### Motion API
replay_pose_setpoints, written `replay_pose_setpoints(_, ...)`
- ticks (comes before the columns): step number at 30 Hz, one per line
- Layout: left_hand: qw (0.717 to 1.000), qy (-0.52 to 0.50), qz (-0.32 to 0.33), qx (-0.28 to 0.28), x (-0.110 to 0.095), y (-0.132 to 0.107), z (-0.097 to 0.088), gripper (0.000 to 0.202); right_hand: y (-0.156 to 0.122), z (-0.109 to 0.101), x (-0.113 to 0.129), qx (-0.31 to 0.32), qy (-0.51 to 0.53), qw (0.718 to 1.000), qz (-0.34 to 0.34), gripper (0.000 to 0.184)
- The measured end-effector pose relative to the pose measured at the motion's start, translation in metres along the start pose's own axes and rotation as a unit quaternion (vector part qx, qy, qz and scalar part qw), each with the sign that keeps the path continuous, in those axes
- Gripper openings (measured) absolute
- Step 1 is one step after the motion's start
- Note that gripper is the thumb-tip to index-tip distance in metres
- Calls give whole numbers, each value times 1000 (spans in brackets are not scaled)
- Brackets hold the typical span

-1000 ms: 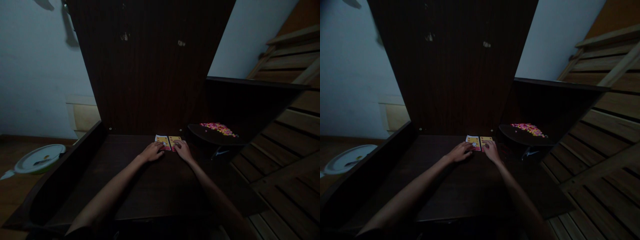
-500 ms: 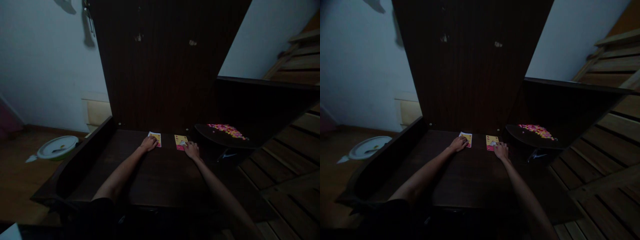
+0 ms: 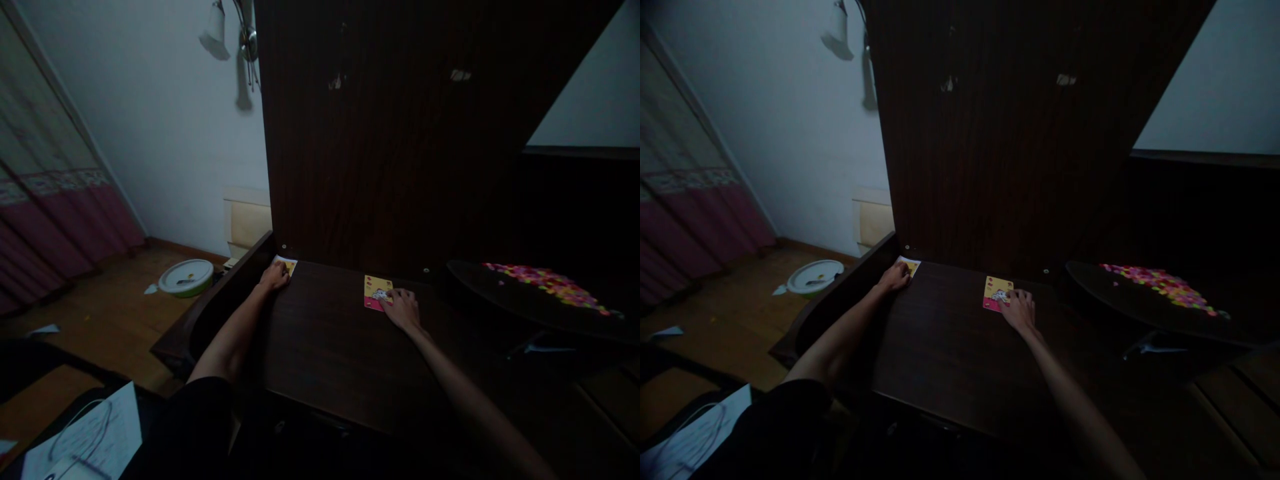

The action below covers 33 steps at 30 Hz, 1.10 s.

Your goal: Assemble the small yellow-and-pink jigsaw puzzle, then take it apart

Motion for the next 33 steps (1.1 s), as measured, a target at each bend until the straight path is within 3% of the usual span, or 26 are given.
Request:
replay_pose_setpoints(5, 999, -18, 8, -26, 1, 4, -4, 33, 2, 6, 18, 2, 22, 999, -31, 37)
replay_pose_setpoints(9, 996, -42, 54, -57, -22, 10, -3, 32, 15, 7, 18, 8, 50, 997, -57, 34)
replay_pose_setpoints(12, 990, -70, 113, -52, -59, 14, 8, 32, 31, 8, 13, 17, 70, 995, -73, 37)
replay_pose_setpoints(19, 959, -127, 253, 27, -178, 22, 59, 33, 57, 16, 14, 63, 101, 988, -94, 41)
replay_pose_setpoints(23, 945, -127, 293, 69, -220, 28, 84, 35, 61, 14, 17, 79, 125, 984, -101, 46)
replay_pose_setpoints(27, 939, -106, 312, 102, -230, 33, 94, 35, 62, 14, 20, 101, 162, 976, -103, 48)
replay_pose_setpoints(33, 933, -87, 318, 143, -215, 37, 89, 57, 58, 24, 43, 172, 249, 945, -121, 35)
Point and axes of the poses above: each hand's wrist, its own y-axis towards the middle knuckle, its own z-axis out of the palm, x = y × z, the point moved 7 cm from there along y, towards the middle knuckle, and after that the axes turned 6 degrees about -y, right-handed, at the moved point
